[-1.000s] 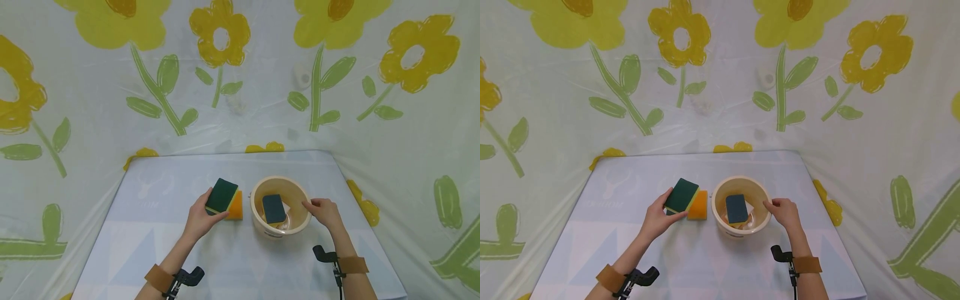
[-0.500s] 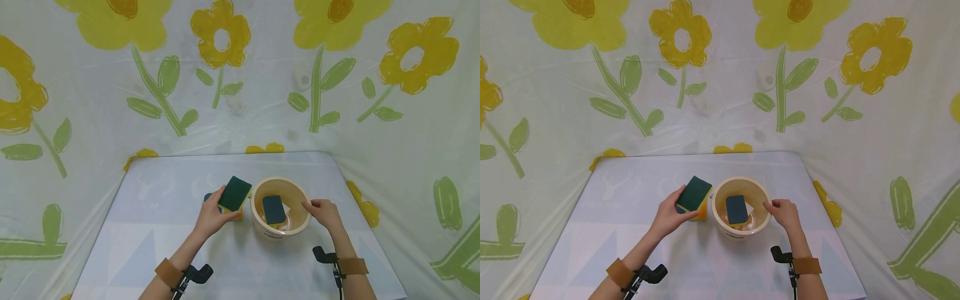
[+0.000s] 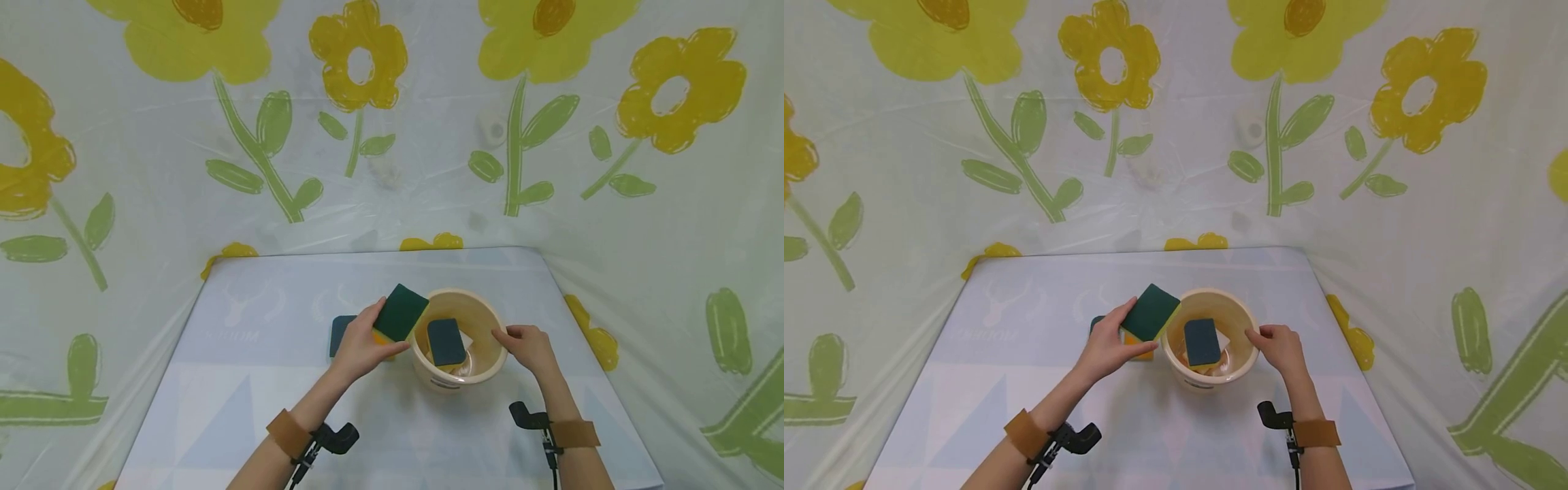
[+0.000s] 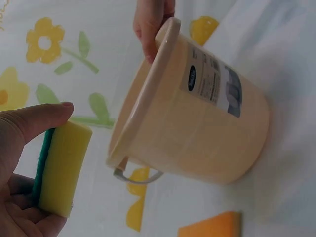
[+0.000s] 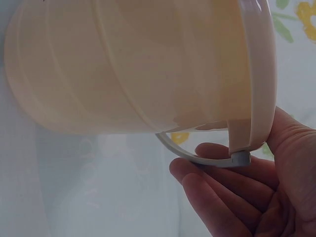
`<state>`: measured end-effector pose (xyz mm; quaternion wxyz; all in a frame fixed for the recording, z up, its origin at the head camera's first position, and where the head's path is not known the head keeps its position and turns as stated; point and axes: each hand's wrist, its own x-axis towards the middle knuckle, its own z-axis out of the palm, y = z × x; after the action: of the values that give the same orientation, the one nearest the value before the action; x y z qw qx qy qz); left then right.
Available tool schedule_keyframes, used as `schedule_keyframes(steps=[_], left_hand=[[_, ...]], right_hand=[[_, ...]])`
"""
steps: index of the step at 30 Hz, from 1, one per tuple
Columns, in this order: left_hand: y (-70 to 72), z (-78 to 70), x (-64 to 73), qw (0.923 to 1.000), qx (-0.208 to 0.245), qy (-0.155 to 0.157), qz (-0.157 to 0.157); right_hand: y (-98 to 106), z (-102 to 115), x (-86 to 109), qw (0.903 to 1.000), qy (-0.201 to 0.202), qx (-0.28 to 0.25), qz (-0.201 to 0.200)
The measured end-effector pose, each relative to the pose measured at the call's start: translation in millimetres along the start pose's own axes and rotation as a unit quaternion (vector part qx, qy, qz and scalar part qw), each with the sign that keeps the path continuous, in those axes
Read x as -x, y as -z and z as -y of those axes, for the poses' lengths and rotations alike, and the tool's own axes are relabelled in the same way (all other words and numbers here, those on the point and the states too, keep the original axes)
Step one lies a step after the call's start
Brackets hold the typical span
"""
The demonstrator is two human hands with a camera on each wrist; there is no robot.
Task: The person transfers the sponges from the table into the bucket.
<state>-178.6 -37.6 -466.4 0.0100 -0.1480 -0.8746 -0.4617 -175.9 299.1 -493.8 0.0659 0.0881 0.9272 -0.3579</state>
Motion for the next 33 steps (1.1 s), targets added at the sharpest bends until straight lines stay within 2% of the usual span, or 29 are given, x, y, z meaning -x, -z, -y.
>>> schedule_keyframes(steps=[6, 15, 33], left_hand=[[-7.5, -8.0, -5.6, 0.9997, -0.002, 0.012, 0.019], [-19.9, -15.5, -11.6, 0.999, 0.002, 0.005, 0.045], [-45.2, -24.5, -20.0, 0.9963, -0.018, 0.005, 0.084]], right_hand=[[-0.7, -0.3, -0.8, 1.0, 0.001, -0.001, 0.0], [-1.0, -1.6, -1.6, 1.0, 0.004, 0.001, -0.001], [-1.9, -5.0, -2.4, 1.0, -0.004, -0.009, 0.001]])
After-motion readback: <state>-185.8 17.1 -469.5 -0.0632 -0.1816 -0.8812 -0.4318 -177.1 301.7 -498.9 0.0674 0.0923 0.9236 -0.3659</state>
